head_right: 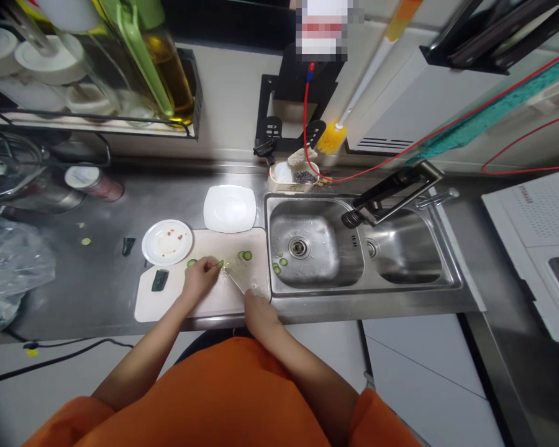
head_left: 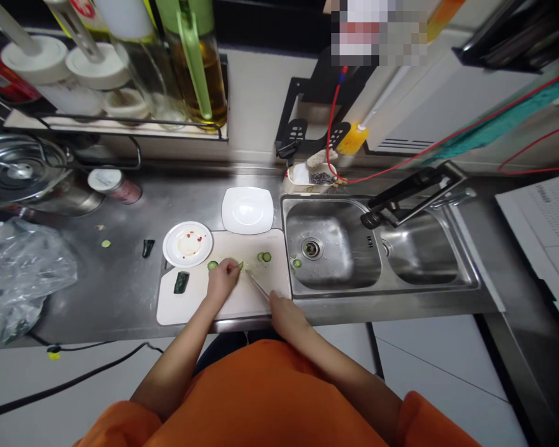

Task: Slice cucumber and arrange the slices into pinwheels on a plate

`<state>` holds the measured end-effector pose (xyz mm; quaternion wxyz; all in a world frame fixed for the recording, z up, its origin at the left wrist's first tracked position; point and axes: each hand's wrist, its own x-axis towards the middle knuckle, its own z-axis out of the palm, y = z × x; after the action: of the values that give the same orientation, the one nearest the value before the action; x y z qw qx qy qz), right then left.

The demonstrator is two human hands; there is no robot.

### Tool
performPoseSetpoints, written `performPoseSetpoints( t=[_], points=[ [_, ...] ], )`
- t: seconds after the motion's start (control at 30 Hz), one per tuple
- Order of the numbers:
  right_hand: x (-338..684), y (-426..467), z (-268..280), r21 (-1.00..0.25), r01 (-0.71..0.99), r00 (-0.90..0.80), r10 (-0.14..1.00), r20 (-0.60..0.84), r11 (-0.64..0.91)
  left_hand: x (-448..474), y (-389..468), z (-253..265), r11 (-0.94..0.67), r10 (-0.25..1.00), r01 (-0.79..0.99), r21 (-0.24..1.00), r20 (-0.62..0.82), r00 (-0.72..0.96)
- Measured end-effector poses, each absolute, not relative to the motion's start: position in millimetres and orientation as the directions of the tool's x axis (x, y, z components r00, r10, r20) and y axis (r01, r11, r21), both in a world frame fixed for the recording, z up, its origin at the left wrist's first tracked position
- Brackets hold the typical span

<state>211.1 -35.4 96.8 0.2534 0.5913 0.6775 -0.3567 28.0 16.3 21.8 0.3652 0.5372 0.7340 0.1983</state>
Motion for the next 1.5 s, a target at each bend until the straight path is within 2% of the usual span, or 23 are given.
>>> performPoseSetpoints(
  t=[0.17,0.3,0.5,0.67,0.87,0.97,1.1,1.23,1.37,1.5],
  points=[
    [214.0,-34.8,94.9,-0.202,0.978,-0.188,0.629,-0.754,0.051,-3.4,10.5,33.2,0.544,0.838,0.501,0.673,-0.414,-0.354],
    [214.4,-34.7,94.9,-0.192,0.979,-0.189,0.620,-0.762,0.062,-30.3,6.7,29.9,0.634,0.769,0.441,0.636,-0.456,-0.448],
    [214.1,-33.7,94.7,-0.186,0.980,-0.186,0.619,-0.763,0.065,-36.4,5.3,23.8,0.639,0.763,0.488,0.595,-0.403,-0.506],
    [214.7,-32.6,96.6,-0.195,0.980,-0.177,0.609,-0.773,0.036,-32.0,5.1,23.9,0.632,0.767,0.481,0.608,-0.398,-0.503],
    [215.9,-32.6,95.9,-0.192,0.980,-0.180,0.592,-0.785,0.043,-31.5,-1.6,26.2,0.562,0.819,0.564,0.605,-0.312,-0.482],
    [215.5,-32.9,96.0,-0.190,0.980,-0.182,0.590,-0.787,0.049,-18.4,5.2,31.4,0.465,0.879,0.576,0.672,-0.272,-0.392],
    [214.5,-34.7,94.9,-0.190,0.980,-0.187,0.601,-0.777,0.058,21.0,35.8,35.7,0.193,0.976,0.663,0.723,-0.211,-0.053],
    [214.0,-37.4,92.4,-0.197,0.978,-0.193,0.633,-0.750,0.064,65.4,70.6,29.7,0.002,0.947,0.789,0.615,-0.255,0.196],
    [214.6,-38.7,90.5,-0.194,0.980,-0.183,0.640,-0.746,0.055,88.8,85.8,20.6,-0.091,0.897,0.862,0.498,-0.335,0.288],
    [216.2,-39.8,89.1,-0.208,0.976,-0.197,0.650,-0.734,0.060,92.5,85.9,15.9,-0.141,0.871,0.865,0.481,-0.356,0.340]
  ],
)
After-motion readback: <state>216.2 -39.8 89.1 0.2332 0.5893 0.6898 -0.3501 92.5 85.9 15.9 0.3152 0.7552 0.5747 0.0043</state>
